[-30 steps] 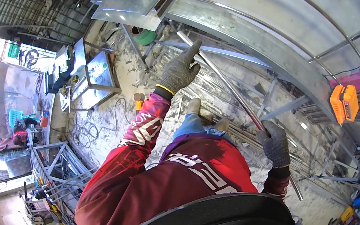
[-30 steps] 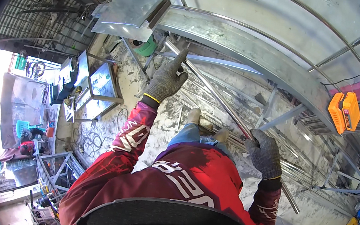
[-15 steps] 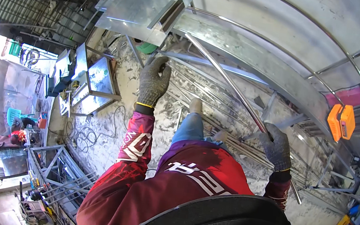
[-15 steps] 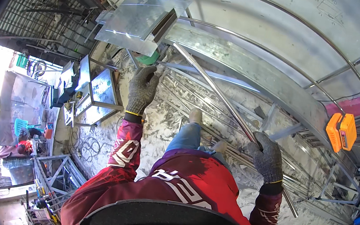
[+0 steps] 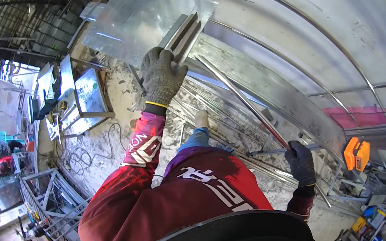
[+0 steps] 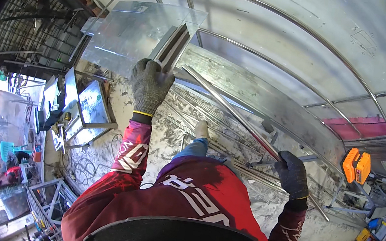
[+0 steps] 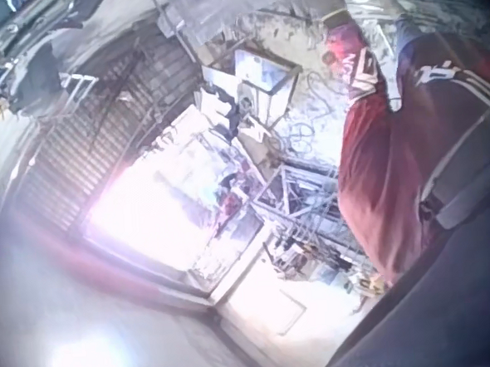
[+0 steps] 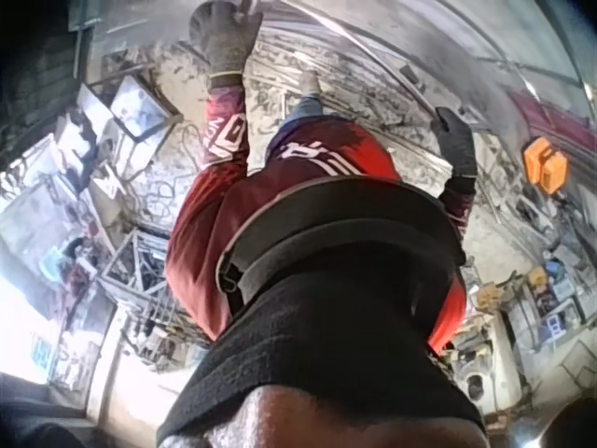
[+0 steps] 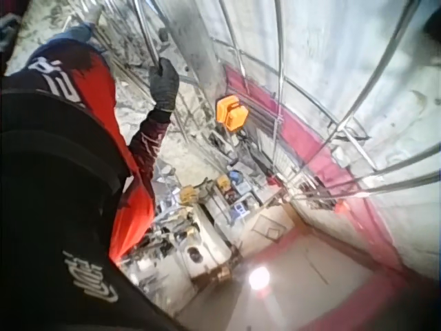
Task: Grinding metal tubes and checking the fit of components during fabrication.
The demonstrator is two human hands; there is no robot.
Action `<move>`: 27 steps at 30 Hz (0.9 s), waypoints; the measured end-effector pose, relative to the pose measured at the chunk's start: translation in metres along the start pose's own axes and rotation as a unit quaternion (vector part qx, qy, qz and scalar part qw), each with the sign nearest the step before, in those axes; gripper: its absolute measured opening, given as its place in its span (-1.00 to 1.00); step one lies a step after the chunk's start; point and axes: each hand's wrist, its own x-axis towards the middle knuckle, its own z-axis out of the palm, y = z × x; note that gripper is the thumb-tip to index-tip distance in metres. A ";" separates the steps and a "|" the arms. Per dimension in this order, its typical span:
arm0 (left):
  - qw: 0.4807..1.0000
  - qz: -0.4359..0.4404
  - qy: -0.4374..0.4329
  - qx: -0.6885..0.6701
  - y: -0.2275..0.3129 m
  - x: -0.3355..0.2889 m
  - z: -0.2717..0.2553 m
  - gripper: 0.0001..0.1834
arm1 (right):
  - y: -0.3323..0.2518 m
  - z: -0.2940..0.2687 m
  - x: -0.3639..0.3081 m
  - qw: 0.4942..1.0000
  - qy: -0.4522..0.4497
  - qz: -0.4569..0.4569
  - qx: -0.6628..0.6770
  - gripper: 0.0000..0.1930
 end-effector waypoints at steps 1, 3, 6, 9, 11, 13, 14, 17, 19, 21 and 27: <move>1.000 -0.008 0.007 0.014 -0.001 0.001 0.004 -0.56 | -0.003 -0.001 0.003 1.000 0.000 0.007 -0.001 -0.73; 0.999 -0.031 -0.024 0.028 -0.002 0.003 0.004 -0.55 | -0.009 -0.002 0.006 1.000 0.003 0.017 -0.008 -0.74; 0.995 -0.059 -0.066 0.040 -0.003 0.005 0.006 -0.59 | -0.021 -0.004 0.011 0.999 -0.007 0.041 -0.017 -0.75; 0.993 -0.039 -0.097 0.049 -0.005 0.007 0.008 -0.65 | -0.022 -0.003 0.015 0.999 -0.002 0.036 -0.009 -0.75; 0.990 -0.030 -0.113 0.078 -0.007 0.008 0.008 -0.66 | -0.020 -0.004 0.022 1.000 0.022 0.000 -0.002 -0.74; 0.989 -0.036 -0.122 0.078 -0.009 0.009 0.004 -0.66 | -0.019 -0.008 0.031 1.000 0.010 -0.001 0.005 -0.74; 0.988 -0.040 -0.128 0.075 -0.010 0.009 0.002 -0.67 | -0.019 -0.010 0.037 1.000 0.002 -0.002 0.011 -0.73; 0.990 -0.040 -0.119 0.068 -0.015 0.005 0.002 -0.69 | -0.009 -0.010 0.053 0.999 0.033 -0.028 -0.002 -0.67; 0.989 -0.043 -0.118 0.073 -0.016 0.003 0.001 -0.70 | -0.008 -0.016 0.063 0.999 0.017 -0.026 0.007 -0.65; 0.984 -0.054 -0.137 0.102 -0.016 0.002 -0.003 -0.68 | -0.010 -0.019 0.070 1.000 0.002 -0.024 0.014 -0.64; 0.984 -0.103 -0.124 0.080 -0.005 0.002 -0.001 -0.80 | 0.006 -0.025 0.079 0.998 -0.017 -0.058 0.016 -0.64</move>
